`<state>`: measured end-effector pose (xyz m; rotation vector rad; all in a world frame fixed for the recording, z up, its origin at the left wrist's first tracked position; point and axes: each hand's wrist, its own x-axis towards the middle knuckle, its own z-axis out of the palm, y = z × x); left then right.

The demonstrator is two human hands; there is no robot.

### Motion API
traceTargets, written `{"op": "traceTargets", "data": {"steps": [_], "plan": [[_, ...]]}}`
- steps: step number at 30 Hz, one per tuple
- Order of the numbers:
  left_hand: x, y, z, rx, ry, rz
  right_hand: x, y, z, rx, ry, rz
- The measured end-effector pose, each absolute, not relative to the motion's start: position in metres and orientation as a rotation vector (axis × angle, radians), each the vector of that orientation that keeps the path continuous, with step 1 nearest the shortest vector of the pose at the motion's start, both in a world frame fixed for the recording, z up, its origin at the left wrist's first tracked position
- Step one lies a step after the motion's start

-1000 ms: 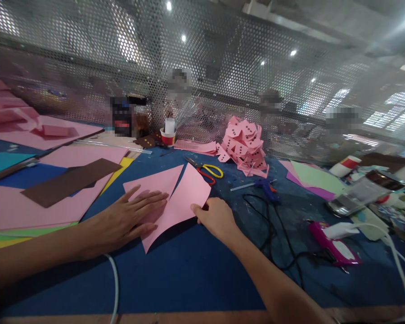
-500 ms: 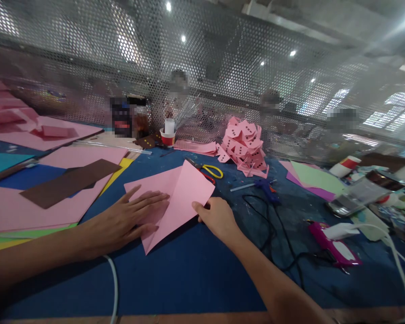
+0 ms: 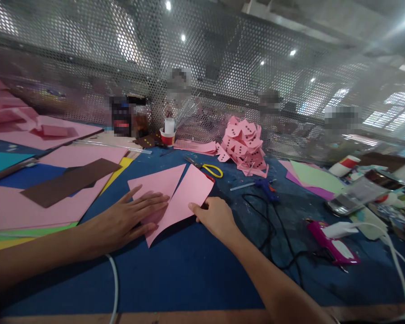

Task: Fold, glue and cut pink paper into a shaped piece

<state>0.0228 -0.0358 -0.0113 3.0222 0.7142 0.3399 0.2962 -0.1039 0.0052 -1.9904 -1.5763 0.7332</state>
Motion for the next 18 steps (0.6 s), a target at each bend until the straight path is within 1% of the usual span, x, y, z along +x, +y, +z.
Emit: {"op": "traceTargets", "data": {"steps": [9,18], "plan": [[0.0226,-0.0358,-0.0114,3.024,0.721,0.322,0.2944,-0.1051,0.0115,-2.066,-1.625,0.699],[0.0229,-0.0344,-0.0144,3.028,0.699,0.396,0.2967,-0.1056,0.0089,-1.992,-1.607,0.747]]}}
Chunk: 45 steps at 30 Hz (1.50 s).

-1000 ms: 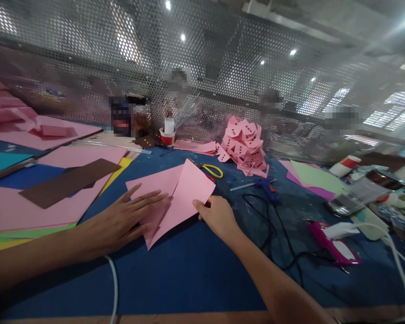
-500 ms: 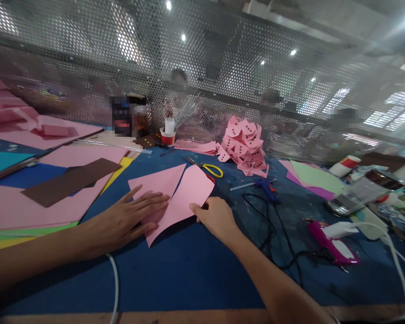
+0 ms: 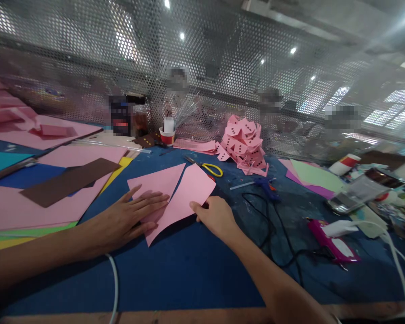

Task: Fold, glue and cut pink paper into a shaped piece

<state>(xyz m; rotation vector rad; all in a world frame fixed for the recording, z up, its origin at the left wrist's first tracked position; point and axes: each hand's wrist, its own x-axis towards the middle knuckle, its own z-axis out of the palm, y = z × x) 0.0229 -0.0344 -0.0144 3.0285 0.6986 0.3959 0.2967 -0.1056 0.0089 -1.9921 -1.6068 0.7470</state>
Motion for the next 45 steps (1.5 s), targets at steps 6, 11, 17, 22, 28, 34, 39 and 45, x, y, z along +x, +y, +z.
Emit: {"op": "traceTargets", "data": {"steps": [6,11,17,22,28,34,39,45], "plan": [[0.024,-0.034,-0.009,3.007,0.697,0.399,0.294,-0.104,0.004,-1.941,-1.576,0.732],[0.021,-0.033,-0.009,3.014,0.612,0.451,0.293,-0.104,0.001,-1.955,-1.574,0.692],[0.02,-0.033,-0.01,2.985,0.597,0.476,0.289,-0.106,0.007,-2.0,-1.616,0.705],[0.02,-0.033,-0.012,2.98,0.592,0.488,0.286,-0.106,0.009,-2.066,-1.634,0.686],[0.021,-0.034,-0.013,2.99,0.613,0.48,0.283,-0.107,0.015,-2.109,-1.699,0.636],[0.021,-0.034,-0.013,3.001,0.639,0.469,0.28,-0.109,0.022,-2.151,-1.718,0.612],[0.021,-0.034,-0.014,2.998,0.619,0.482,0.282,-0.109,0.021,-2.14,-1.723,0.611],[0.021,-0.034,-0.015,2.994,0.602,0.495,0.287,-0.107,0.014,-2.064,-1.689,0.681]]}}
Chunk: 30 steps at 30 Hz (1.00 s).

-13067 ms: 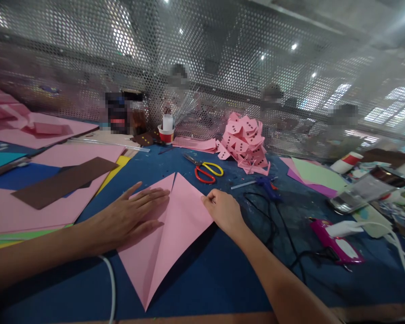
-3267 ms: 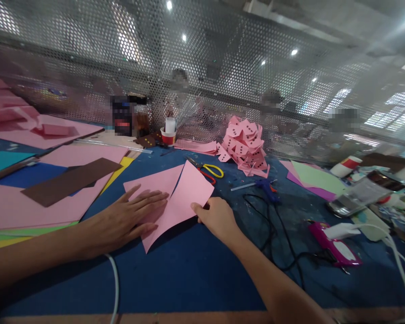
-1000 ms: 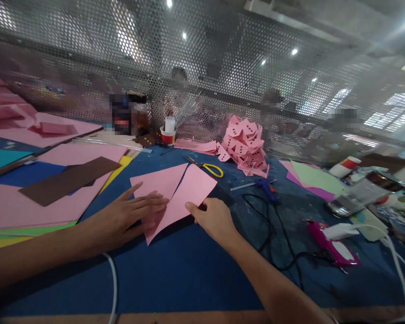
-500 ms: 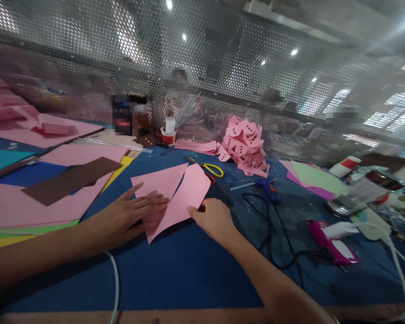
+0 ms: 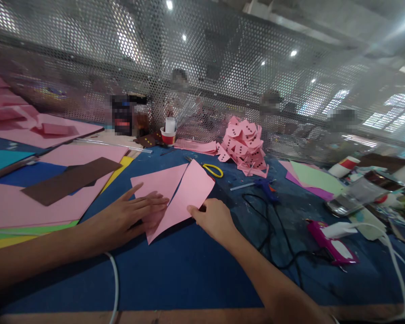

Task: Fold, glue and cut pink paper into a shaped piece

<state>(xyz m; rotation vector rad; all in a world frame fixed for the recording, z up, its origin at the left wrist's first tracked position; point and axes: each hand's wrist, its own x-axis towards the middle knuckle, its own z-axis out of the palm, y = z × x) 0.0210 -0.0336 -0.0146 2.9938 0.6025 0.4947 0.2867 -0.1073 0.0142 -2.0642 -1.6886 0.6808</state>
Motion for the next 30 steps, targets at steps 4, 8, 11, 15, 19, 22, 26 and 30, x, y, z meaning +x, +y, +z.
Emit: {"op": "traceTargets", "data": {"steps": [4,8,11,15,19,22,26,30], "plan": [[0.022,-0.035,-0.009,2.982,0.587,0.524,0.29,-0.105,0.008,-2.027,-1.629,0.662],[0.023,-0.038,-0.004,2.989,0.553,0.548,0.292,-0.103,0.006,-2.003,-1.608,0.622],[0.022,-0.037,-0.005,3.0,0.52,0.525,0.292,-0.104,0.006,-1.967,-1.608,0.64],[0.022,-0.036,-0.009,2.998,0.526,0.512,0.291,-0.105,0.007,-1.964,-1.614,0.674],[0.021,-0.036,-0.01,2.999,0.545,0.496,0.289,-0.105,0.009,-2.014,-1.637,0.674],[0.021,-0.036,-0.01,2.995,0.556,0.507,0.287,-0.106,0.011,-2.041,-1.658,0.653],[0.021,-0.036,-0.01,2.996,0.557,0.501,0.285,-0.107,0.014,-2.061,-1.677,0.631],[0.022,-0.036,-0.01,2.983,0.561,0.515,0.283,-0.108,0.018,-2.096,-1.693,0.617]]}}
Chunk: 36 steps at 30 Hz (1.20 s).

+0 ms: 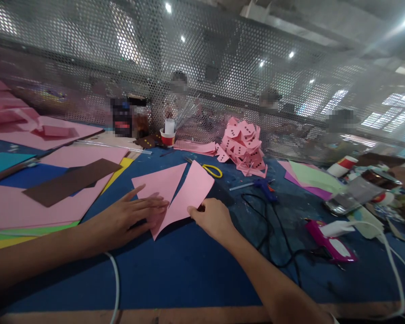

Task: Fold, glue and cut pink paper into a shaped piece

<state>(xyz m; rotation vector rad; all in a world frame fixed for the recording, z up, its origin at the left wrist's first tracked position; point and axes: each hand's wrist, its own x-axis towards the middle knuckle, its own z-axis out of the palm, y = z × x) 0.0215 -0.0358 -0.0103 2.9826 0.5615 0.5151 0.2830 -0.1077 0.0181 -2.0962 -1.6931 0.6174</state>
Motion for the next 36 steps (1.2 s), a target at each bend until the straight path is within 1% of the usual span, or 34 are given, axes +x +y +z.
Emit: {"op": "traceTargets", "data": {"steps": [9,15,25,36], "plan": [[0.021,-0.035,-0.009,3.001,0.556,0.477,0.289,-0.106,0.01,-2.012,-1.665,0.683],[0.023,-0.032,-0.009,3.006,0.574,0.564,0.292,-0.104,0.004,-1.921,-1.628,0.699],[0.024,-0.038,-0.008,3.02,0.494,0.599,0.292,-0.102,0.002,-1.93,-1.621,0.686],[0.023,-0.037,-0.009,3.037,0.522,0.543,0.288,-0.105,0.008,-1.955,-1.633,0.694]]}}
